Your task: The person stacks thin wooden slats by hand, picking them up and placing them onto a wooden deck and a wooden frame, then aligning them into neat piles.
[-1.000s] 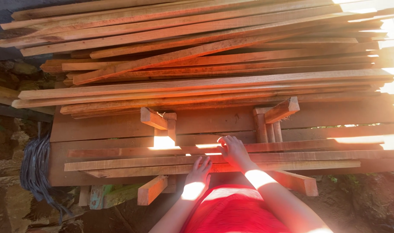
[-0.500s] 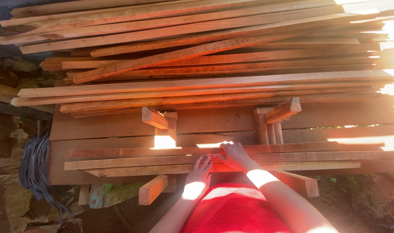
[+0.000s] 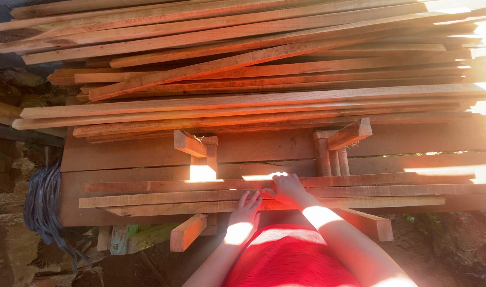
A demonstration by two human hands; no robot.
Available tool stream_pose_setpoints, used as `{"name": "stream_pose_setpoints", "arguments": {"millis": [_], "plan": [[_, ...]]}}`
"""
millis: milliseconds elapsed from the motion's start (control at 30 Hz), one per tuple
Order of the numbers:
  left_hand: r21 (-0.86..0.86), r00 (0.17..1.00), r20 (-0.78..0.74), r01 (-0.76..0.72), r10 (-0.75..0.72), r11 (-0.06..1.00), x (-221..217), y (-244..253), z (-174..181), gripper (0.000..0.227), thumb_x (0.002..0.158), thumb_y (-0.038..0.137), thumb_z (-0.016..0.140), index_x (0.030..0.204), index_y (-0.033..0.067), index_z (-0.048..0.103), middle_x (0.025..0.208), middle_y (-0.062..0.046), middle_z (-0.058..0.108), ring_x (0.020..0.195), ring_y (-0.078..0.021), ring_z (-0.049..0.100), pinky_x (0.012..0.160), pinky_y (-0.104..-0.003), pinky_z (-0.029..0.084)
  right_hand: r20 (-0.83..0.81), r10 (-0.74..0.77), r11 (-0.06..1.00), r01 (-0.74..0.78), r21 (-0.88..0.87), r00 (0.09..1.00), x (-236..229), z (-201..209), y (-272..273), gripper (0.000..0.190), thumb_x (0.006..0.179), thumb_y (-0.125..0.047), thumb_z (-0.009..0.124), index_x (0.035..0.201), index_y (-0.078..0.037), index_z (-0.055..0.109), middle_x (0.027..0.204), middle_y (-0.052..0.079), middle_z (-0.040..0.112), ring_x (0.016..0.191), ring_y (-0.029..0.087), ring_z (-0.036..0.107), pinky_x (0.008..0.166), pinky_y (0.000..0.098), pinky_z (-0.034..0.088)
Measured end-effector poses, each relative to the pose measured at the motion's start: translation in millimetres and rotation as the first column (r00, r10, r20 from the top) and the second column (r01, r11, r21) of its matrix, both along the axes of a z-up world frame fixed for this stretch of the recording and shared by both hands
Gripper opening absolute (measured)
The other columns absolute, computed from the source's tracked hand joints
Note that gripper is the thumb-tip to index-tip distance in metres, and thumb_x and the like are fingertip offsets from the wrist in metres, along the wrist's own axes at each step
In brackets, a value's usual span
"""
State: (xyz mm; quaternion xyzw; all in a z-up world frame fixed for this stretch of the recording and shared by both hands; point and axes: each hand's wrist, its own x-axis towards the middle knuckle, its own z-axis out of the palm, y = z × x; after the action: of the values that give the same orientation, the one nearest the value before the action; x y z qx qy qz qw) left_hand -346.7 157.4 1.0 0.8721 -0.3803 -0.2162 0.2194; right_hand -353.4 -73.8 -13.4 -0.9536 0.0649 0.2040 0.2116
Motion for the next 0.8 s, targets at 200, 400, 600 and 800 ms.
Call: {"name": "stream_pose_setpoints", "arguments": {"millis": [200, 400, 600, 800], "plan": [[-0.015, 1.0, 0.011, -0.004, 0.004, 1.0, 0, 1, -9, 0.055, 0.09, 0.02, 0.067, 0.142, 0.0078, 0.056, 0.16, -0.004, 0.04, 0.148, -0.0344, 0.032, 0.108, -0.048, 0.045, 0.024, -0.008, 1.0, 0.007, 0.023, 1.0, -2, -2, -2, 0.057, 0.089, -0.063, 0.064, 0.104, -0.008, 0.065, 0.105, 0.011, 0.068, 0.11, 0.031, 0.062, 0.096, 0.0469, 0.043], [-0.025, 1.0, 0.016, 0.002, -0.002, 1.0, -1, 1, -11, 0.053, 0.091, 0.02, 0.066, 0.142, 0.0069, 0.056, 0.161, -0.004, 0.04, 0.148, -0.0347, 0.032, 0.109, -0.048, 0.045, 0.072, -0.016, 0.999, 0.014, 0.03, 0.997, -3, -5, -2, 0.057, 0.088, -0.063, 0.065, 0.1, -0.007, 0.066, 0.101, 0.012, 0.069, 0.105, 0.031, 0.063, 0.094, 0.0467, 0.044], [0.005, 1.0, -0.001, -0.002, 0.002, 1.0, -1, 0, -5, 0.054, 0.092, 0.02, 0.066, 0.143, 0.0071, 0.055, 0.162, -0.003, 0.038, 0.149, -0.0336, 0.031, 0.109, -0.048, 0.045, 0.113, -0.012, 1.0, 0.01, 0.022, 0.993, -4, -7, -2, 0.06, 0.087, -0.064, 0.067, 0.1, -0.006, 0.067, 0.1, 0.013, 0.069, 0.102, 0.032, 0.064, 0.091, 0.0469, 0.045], [-0.006, 1.0, 0.016, 0.002, -0.002, 1.0, -2, 1, -11, 0.055, 0.091, 0.021, 0.066, 0.143, 0.0069, 0.055, 0.161, -0.004, 0.038, 0.148, -0.0345, 0.03, 0.109, -0.048, 0.044, 0.176, -0.012, 1.0, 0.011, 0.007, 0.984, -8, -14, -2, 0.057, 0.086, -0.062, 0.068, 0.104, -0.007, 0.065, 0.1, 0.011, 0.07, 0.101, 0.032, 0.065, 0.088, 0.0471, 0.045]]}}
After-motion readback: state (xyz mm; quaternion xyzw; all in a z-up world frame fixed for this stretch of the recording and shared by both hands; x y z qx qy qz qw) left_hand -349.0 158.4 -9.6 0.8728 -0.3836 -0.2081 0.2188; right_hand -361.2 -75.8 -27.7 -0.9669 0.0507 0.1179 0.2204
